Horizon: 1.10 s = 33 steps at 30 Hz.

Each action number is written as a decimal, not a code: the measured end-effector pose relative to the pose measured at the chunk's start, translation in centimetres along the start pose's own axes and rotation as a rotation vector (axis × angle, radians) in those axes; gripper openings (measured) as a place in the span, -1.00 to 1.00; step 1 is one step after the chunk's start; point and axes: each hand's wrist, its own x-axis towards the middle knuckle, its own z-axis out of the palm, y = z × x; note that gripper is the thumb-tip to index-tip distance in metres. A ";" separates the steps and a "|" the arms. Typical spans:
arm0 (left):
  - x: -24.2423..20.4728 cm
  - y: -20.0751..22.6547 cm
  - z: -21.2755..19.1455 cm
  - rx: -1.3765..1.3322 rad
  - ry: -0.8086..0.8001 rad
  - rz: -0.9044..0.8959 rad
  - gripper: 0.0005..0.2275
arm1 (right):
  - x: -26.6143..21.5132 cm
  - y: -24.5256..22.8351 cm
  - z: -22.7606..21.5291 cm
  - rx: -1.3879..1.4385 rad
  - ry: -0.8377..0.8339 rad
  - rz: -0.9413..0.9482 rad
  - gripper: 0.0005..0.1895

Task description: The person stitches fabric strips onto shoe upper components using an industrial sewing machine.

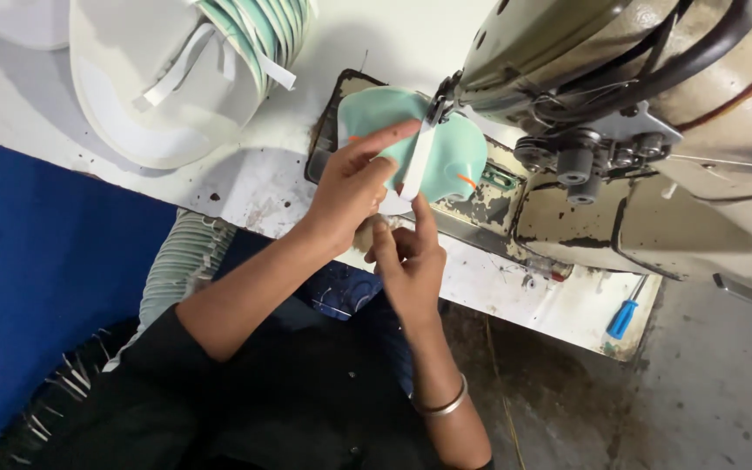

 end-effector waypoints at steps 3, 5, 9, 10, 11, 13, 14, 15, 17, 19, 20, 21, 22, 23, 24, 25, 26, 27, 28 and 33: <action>0.3 -0.6 0.1 -0.041 0.007 0.060 -0.61 | 0.1 1.9 0.6 -0.147 0.066 -0.108 -0.33; 0.4 -0.6 0.8 -0.034 0.014 0.105 -0.65 | 0.2 3.2 0.9 -0.216 0.096 -0.156 -0.32; 0.3 -0.3 1.9 0.140 0.145 0.203 -0.66 | 0.6 5.3 1.1 -0.083 0.091 -0.159 -0.28; 0.2 -0.2 2.1 0.167 0.160 0.212 -0.67 | 0.7 5.6 1.0 -0.012 0.071 -0.147 -0.26; 0.2 -0.4 2.0 0.168 0.160 0.211 -0.67 | 0.7 5.2 0.8 -0.012 0.072 -0.146 -0.26; 0.2 -0.7 2.0 0.167 0.141 0.245 -0.67 | 0.7 4.3 0.2 0.064 -0.006 -0.108 -0.26; 0.4 -1.1 1.8 0.166 0.137 0.248 -0.67 | 0.7 3.5 -0.5 0.062 -0.004 -0.112 -0.26; 0.7 -1.6 1.5 0.162 0.118 0.282 -0.67 | 0.6 2.7 -1.2 -0.016 0.052 -0.172 -0.31; 1.0 -1.4 1.1 0.162 0.106 0.318 -0.66 | 1.0 0.7 -2.4 -0.089 0.100 -0.233 -0.36; 0.7 -0.9 1.0 0.280 0.095 0.299 -0.64 | 1.2 -1.6 -4.0 -0.536 0.471 -0.514 -0.60; 0.7 -0.9 0.9 0.282 0.096 0.295 -0.64 | 2.1 -2.3 -4.4 -0.535 0.470 -0.509 -0.60; 0.6 -0.8 0.9 0.316 0.110 0.286 -0.64 | 3.0 -3.1 -4.9 -0.495 0.349 -0.473 -0.58; 0.9 -0.6 1.0 0.348 0.113 0.281 -0.64 | 4.1 -3.9 -5.5 -0.458 0.238 -0.440 -0.56; 1.0 -0.5 1.2 0.347 0.104 0.282 -0.64 | 4.3 -3.4 -5.8 -0.460 0.246 -0.441 -0.56; 1.1 -0.3 1.2 0.370 0.099 0.342 -0.65 | 4.6 -2.8 -6.0 -0.418 0.212 -0.397 -0.57; 1.3 -0.3 1.1 0.392 0.094 0.401 -0.66 | 5.0 -2.2 -6.2 -0.377 0.178 -0.353 -0.58; 1.2 -0.1 1.1 0.390 0.099 0.390 -0.66 | 5.0 -2.4 -6.1 -0.378 0.172 -0.342 -0.58; 1.2 0.0 1.1 0.379 0.108 0.304 -0.64 | 5.0 -2.6 -5.9 -0.335 0.179 -0.310 -0.58; 1.7 0.5 1.2 0.373 0.107 0.228 -0.62 | 5.4 -2.9 -5.8 -0.288 0.197 -0.288 -0.57; 3.4 0.3 0.9 0.448 0.110 0.265 -0.61 | 6.8 -2.2 -6.0 -0.185 0.191 -0.239 -0.57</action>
